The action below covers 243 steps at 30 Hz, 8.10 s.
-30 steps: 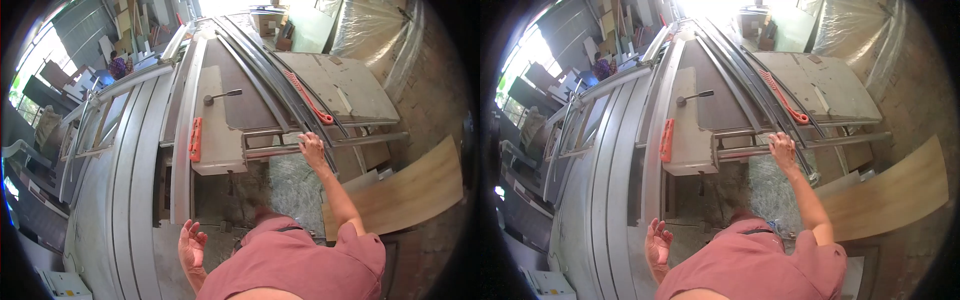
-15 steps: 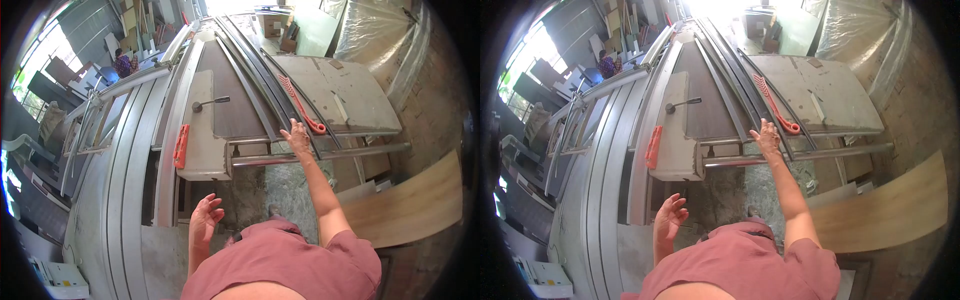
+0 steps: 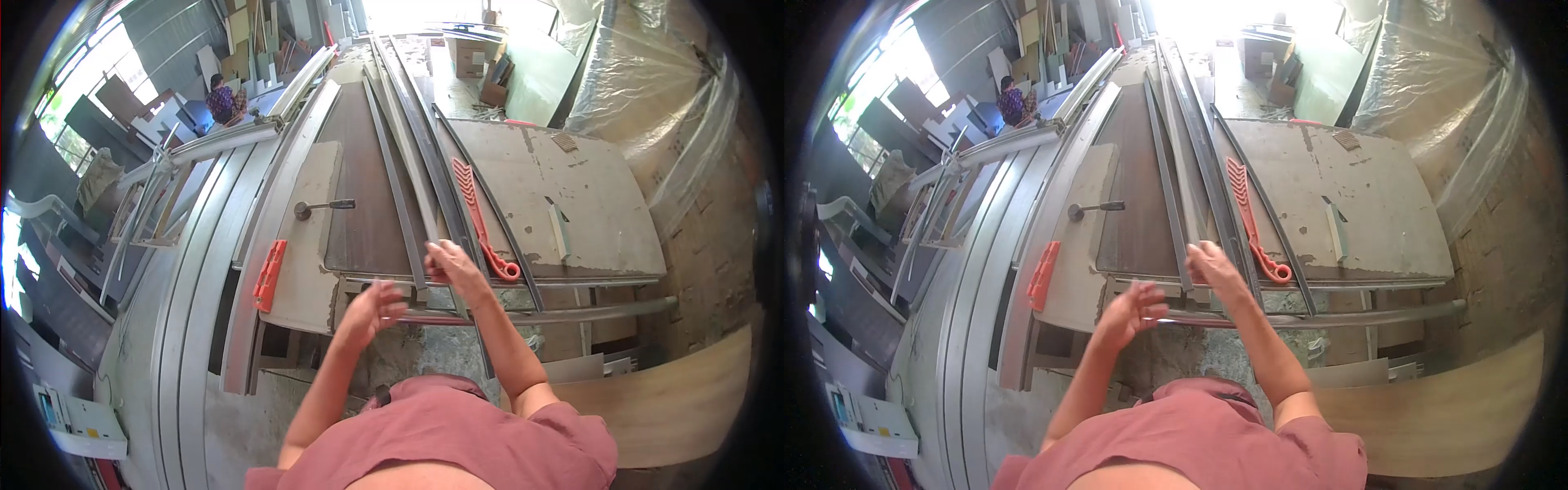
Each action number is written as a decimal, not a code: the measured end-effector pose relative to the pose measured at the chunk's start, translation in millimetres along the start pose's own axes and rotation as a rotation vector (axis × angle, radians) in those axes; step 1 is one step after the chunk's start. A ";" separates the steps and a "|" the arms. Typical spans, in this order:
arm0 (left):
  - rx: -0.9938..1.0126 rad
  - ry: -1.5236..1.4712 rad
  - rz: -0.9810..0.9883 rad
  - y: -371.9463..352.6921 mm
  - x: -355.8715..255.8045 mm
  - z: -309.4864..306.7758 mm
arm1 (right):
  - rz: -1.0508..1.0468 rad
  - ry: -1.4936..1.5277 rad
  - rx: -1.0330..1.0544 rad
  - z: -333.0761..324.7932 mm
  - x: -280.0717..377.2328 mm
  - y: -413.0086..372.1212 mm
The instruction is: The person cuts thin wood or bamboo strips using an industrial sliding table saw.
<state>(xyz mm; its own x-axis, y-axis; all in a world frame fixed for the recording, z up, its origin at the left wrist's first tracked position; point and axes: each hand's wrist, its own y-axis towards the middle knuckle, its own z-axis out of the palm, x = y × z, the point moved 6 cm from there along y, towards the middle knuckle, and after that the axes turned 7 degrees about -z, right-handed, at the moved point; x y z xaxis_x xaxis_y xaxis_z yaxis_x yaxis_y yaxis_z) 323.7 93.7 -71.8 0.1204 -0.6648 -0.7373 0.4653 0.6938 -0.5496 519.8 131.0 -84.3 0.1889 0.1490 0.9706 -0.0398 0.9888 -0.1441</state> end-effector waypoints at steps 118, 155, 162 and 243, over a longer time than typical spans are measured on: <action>-1.416 -1.371 1.853 -907.9 590.1 -435.1 | -1.133 -0.916 1.244 617.1 -125.8 -271.5; -1.402 -1.179 1.738 -904.9 529.0 -481.6 | -0.945 -0.889 1.179 529.5 -66.4 -103.5; -1.480 -1.282 1.667 -846.2 511.2 -502.8 | -1.054 -1.046 1.157 522.7 -70.6 -54.3; -1.740 -1.317 1.540 -527.6 294.7 -339.1 | -1.171 -0.876 1.226 505.1 -85.4 -26.0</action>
<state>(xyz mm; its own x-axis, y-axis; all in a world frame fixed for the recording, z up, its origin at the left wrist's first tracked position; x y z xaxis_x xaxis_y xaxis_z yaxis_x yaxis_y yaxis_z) -183.6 -374.5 -132.3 -0.0329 0.7965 -0.6038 -0.8898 -0.2985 -0.3452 9.1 86.9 -66.1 0.1698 -0.9271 0.3341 -0.9254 -0.0334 0.3775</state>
